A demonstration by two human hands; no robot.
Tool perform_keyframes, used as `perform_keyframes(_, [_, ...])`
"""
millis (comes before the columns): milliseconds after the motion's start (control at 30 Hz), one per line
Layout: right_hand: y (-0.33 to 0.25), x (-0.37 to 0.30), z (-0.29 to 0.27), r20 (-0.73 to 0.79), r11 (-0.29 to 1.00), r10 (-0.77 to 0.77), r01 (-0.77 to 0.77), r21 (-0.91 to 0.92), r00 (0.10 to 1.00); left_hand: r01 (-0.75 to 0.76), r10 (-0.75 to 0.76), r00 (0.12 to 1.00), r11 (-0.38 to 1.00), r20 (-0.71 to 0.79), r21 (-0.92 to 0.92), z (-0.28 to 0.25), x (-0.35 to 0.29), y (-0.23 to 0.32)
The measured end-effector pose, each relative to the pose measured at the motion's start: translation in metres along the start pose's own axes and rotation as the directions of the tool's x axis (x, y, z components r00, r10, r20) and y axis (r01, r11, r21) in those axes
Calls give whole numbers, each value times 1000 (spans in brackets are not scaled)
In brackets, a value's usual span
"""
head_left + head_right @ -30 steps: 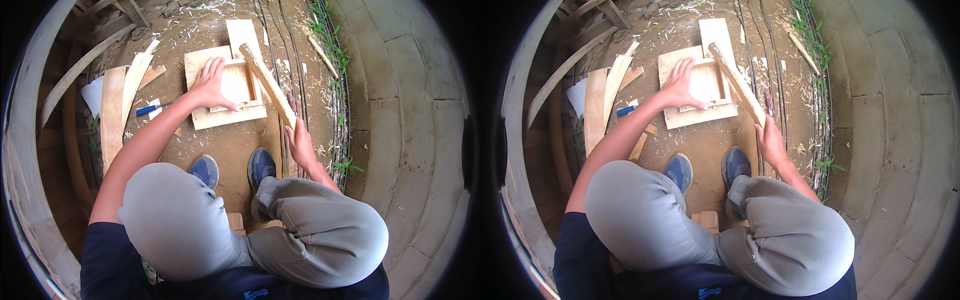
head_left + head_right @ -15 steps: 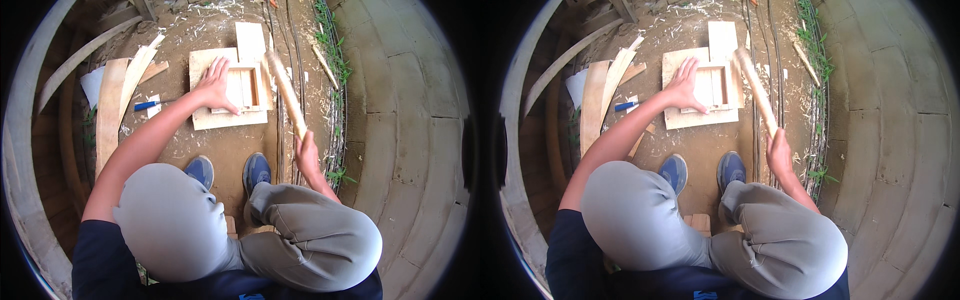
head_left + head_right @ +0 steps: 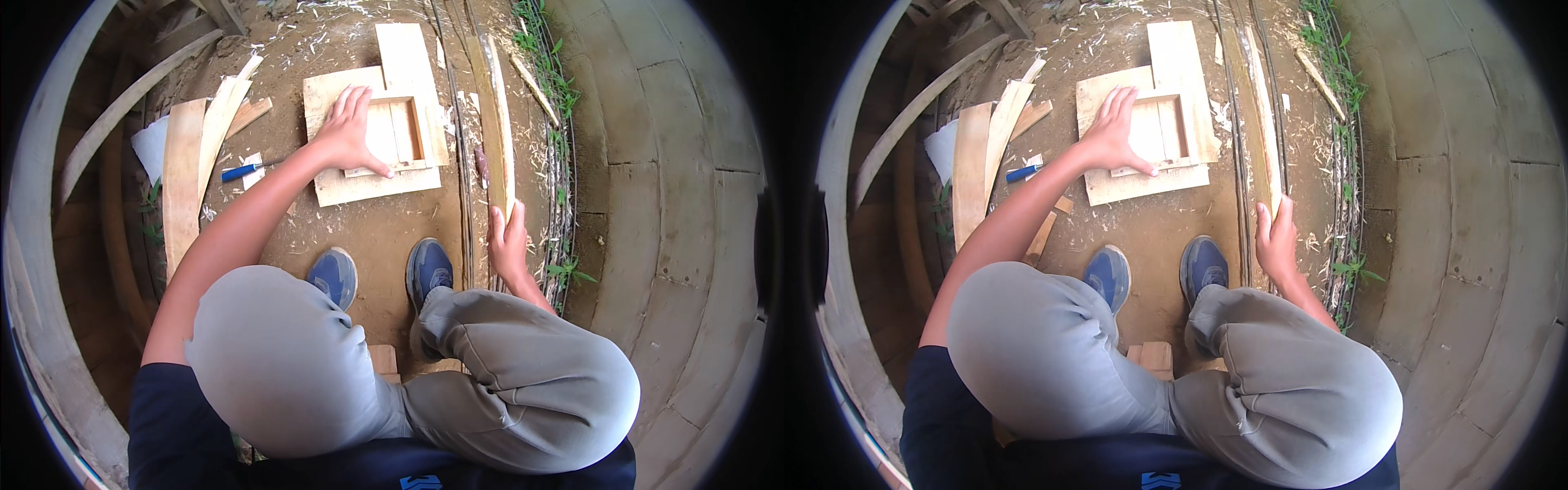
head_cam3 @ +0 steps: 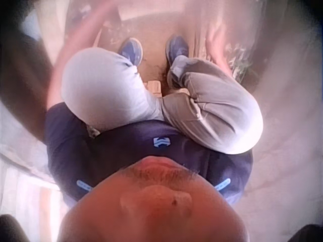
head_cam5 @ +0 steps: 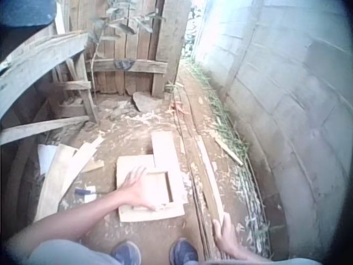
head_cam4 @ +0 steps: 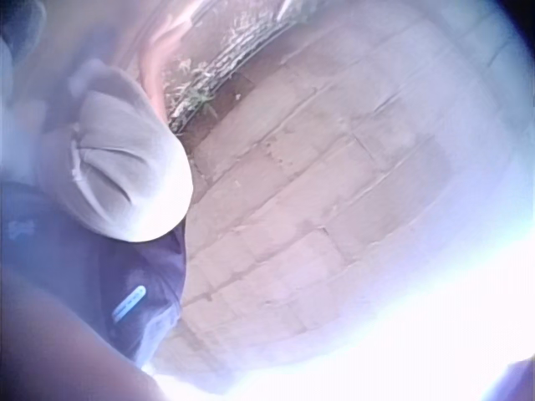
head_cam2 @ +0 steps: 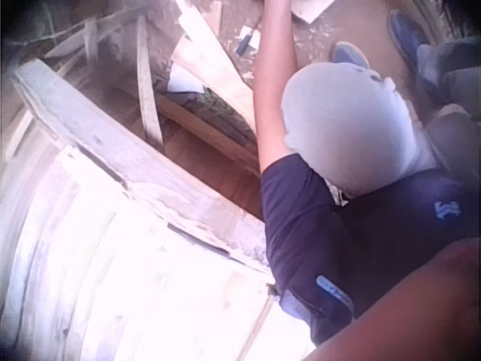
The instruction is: The person assembles a small wooden box by hand, fitting pre-cut planks together to form a rectangular frame. They repeatedly adjust the pieces, tap them into place, and inspect the joints to ensure alignment.
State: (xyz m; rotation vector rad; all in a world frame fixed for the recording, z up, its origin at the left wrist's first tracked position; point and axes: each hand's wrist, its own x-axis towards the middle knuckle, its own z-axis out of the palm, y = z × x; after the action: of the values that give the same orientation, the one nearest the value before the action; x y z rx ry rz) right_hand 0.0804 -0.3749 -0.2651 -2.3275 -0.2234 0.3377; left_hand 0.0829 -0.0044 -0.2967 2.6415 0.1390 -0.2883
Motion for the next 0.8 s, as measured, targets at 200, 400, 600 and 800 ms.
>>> perform_keyframes(200, [12, 18, 1, 58, 984, 177, -177, -9, 983, -8, 7, 1000, 999, -26, -48, 0, -4, 3])
perform_keyframes(400, [7, 10, 0, 24, 993, -84, 86, -78, 996, -25, 23, 998, 999, -61, -33, 4, -1, 3])
perform_keyframes(600, [-15, 6, -9, 12, 986, -143, 143, -89, 990, -44, 41, 995, 999, -87, -25, 7, -5, -5])
perform_keyframes(800, [-9, 5, 6, 246, 924, -7, 101, -370, 969, -63, 62, 996, 998, -69, -4, 2, 3, 1])
